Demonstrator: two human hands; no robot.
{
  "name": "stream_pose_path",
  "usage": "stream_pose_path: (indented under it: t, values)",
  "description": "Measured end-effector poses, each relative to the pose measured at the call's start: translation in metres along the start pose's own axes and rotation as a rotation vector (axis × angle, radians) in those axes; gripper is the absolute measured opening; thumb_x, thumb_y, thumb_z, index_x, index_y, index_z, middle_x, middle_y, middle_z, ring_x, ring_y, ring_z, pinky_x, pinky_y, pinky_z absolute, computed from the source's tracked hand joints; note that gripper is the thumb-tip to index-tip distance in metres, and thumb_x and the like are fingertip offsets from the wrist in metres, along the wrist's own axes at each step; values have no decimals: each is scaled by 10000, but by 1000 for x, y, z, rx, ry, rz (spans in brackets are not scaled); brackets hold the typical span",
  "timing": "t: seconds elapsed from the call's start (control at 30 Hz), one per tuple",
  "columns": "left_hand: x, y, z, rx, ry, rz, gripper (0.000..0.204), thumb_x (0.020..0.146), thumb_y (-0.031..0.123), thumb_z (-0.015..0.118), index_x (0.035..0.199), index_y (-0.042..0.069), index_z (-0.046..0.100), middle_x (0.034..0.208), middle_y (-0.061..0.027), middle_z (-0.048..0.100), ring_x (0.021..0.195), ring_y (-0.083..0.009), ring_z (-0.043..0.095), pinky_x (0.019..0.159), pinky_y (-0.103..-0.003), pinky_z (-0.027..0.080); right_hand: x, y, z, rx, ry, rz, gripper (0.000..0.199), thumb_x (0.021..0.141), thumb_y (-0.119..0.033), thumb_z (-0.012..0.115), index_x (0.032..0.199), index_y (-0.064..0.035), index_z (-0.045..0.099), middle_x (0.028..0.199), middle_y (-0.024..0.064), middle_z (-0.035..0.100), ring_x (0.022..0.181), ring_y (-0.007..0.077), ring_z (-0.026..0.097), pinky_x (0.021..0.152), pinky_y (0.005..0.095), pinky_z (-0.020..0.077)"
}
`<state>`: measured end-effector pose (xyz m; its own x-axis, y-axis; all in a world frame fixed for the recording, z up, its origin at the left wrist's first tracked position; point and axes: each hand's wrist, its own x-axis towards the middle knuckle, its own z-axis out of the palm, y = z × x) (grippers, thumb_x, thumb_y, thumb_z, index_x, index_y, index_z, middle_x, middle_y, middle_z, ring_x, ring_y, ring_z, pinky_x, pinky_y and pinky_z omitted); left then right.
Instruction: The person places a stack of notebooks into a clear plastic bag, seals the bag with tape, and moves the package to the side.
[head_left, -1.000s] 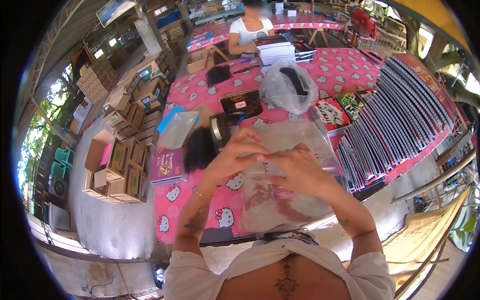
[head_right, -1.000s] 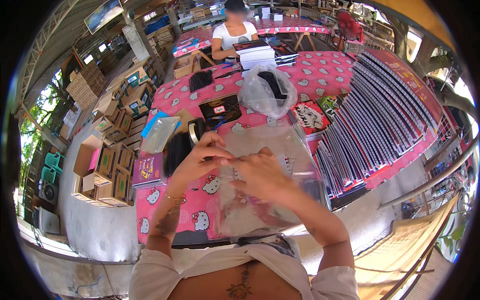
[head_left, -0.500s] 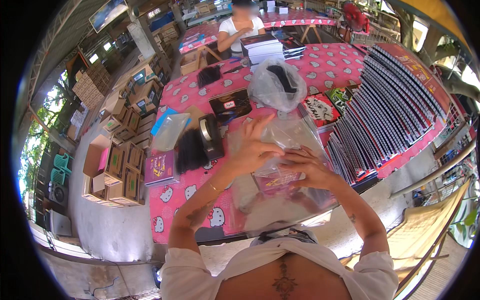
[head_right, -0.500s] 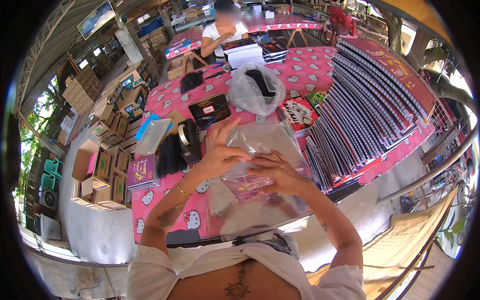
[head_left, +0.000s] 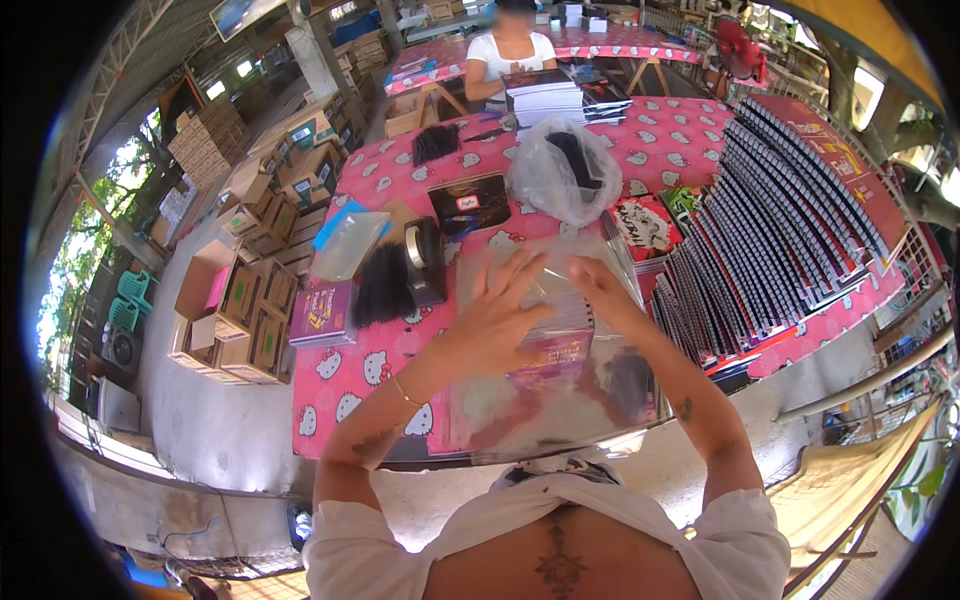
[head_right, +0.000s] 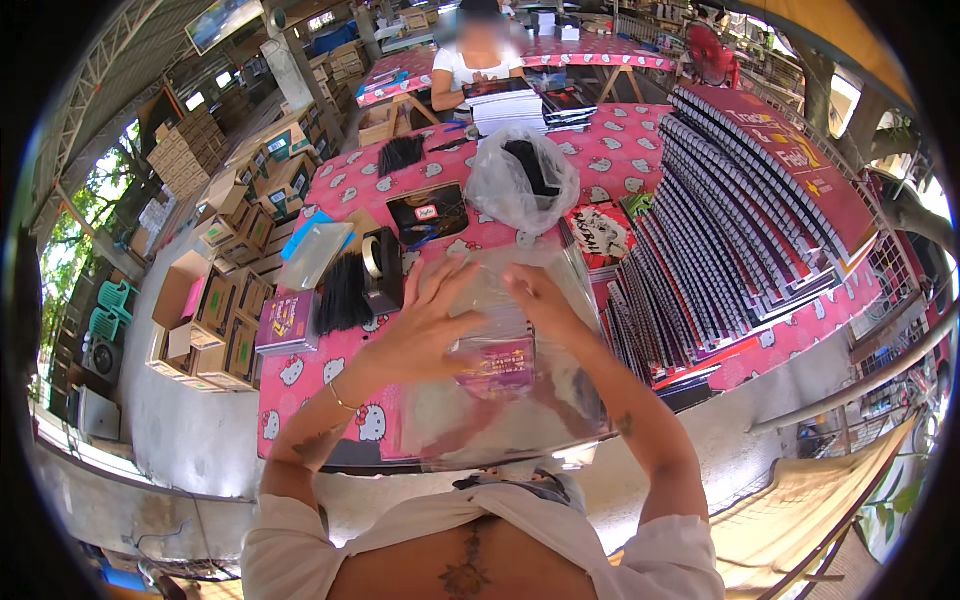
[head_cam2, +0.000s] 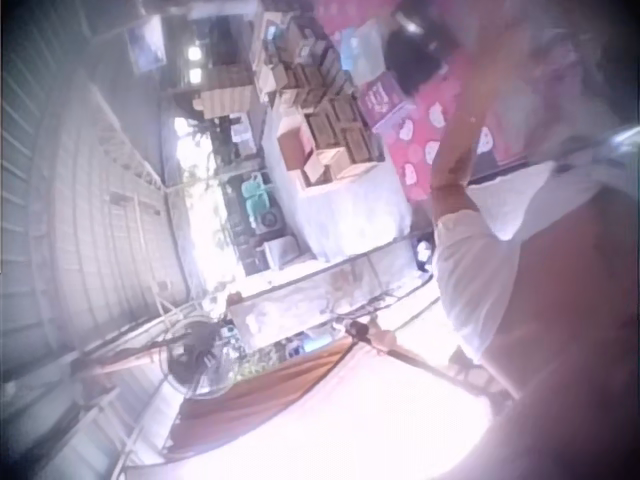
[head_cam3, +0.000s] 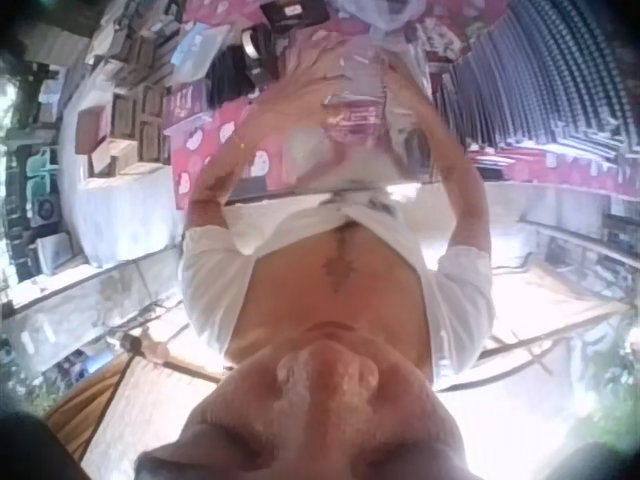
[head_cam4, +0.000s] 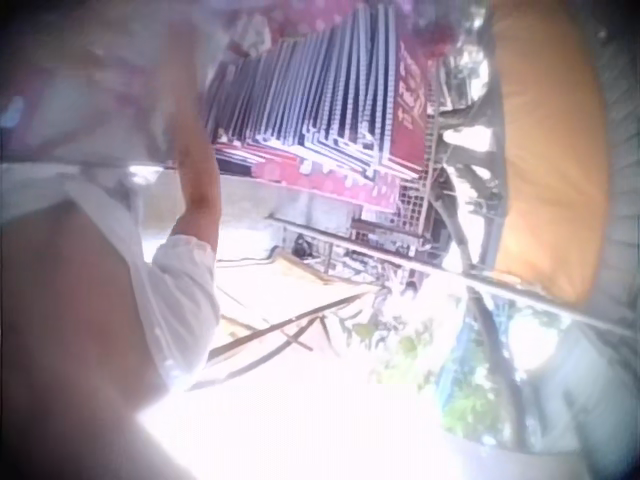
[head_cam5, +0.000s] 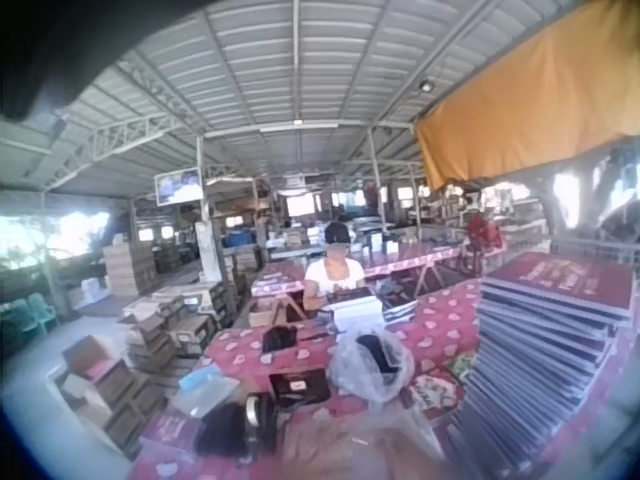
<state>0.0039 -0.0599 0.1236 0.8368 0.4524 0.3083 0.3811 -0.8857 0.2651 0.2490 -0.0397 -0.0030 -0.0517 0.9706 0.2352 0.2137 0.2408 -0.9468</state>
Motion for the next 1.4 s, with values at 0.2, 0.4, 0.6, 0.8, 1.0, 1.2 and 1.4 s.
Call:
stream_pose_path:
  t: [0.2, 0.4, 0.6, 0.8, 1.0, 1.2, 1.4]
  values:
    - [-13, -50, -3, -760, 312, -179, 437, 866, 207, 741, 1268, 95, 610, 1304, -107, 589, 1241, -180, 508, 1045, -370, 401, 40, -25, 17, 135, -292, 67, 578, 834, -298, 775, 1283, -5, 560, 1142, 93, 649, 951, 144, 642, 802, 283, 515]
    - [-30, -107, 85, -1192, 62, -468, 369, 915, 122, 693, 1262, 34, 609, 1130, -47, 667, 1017, -134, 619, 913, -292, 482, 32, -37, 12, 62, -102, -62, 678, 765, -268, 836, 1299, -14, 505, 1264, 124, 589, 1218, 205, 528, 1029, 363, 406]
    - [-34, -85, 64, -1113, 35, -452, 448, 900, 153, 706, 1304, 22, 565, 1240, -75, 635, 1067, -169, 627, 937, -332, 488, -1, -45, -10, 4, -580, -49, 772, 781, -224, 813, 1399, -47, 385, 1315, 145, 572, 1289, 290, 500, 1119, 405, 338]
    - [-54, -40, 66, -18, 234, -2, 428, 809, 136, 739, 1218, 64, 637, 1230, -158, 623, 1120, -292, 610, 910, -361, 515, -43, -51, 19, -608, -225, -508, 424, 789, -146, 759, 1160, -47, 581, 1191, 129, 625, 1178, 336, 574, 1054, 432, 423]
    - [-43, -47, 51, -211, 106, -98, 339, 818, 119, 688, 1147, 49, 646, 970, -118, 647, 902, -323, 625, 788, -426, 503, -43, -61, 24, -672, -145, -402, 207, 787, -149, 736, 951, -60, 646, 950, 116, 644, 958, 293, 625, 841, 452, 483]
    - [-14, -46, 58, 102, 43, -346, 387, 814, 273, 757, 1088, 15, 669, 935, -137, 663, 807, -273, 639, 728, -383, 494, -9, -80, 14, -806, -153, -371, 253, 760, -210, 776, 885, -49, 627, 819, 106, 639, 814, 302, 645, 723, 423, 509]
    - [10, -120, 64, -671, -268, -415, 382, 848, 352, 745, 990, 5, 673, 840, -48, 648, 824, -143, 611, 746, -308, 482, 17, -26, -5, -181, -324, -24, 379, 759, -251, 815, 1025, -30, 660, 866, 85, 689, 812, 182, 653, 759, 314, 518]
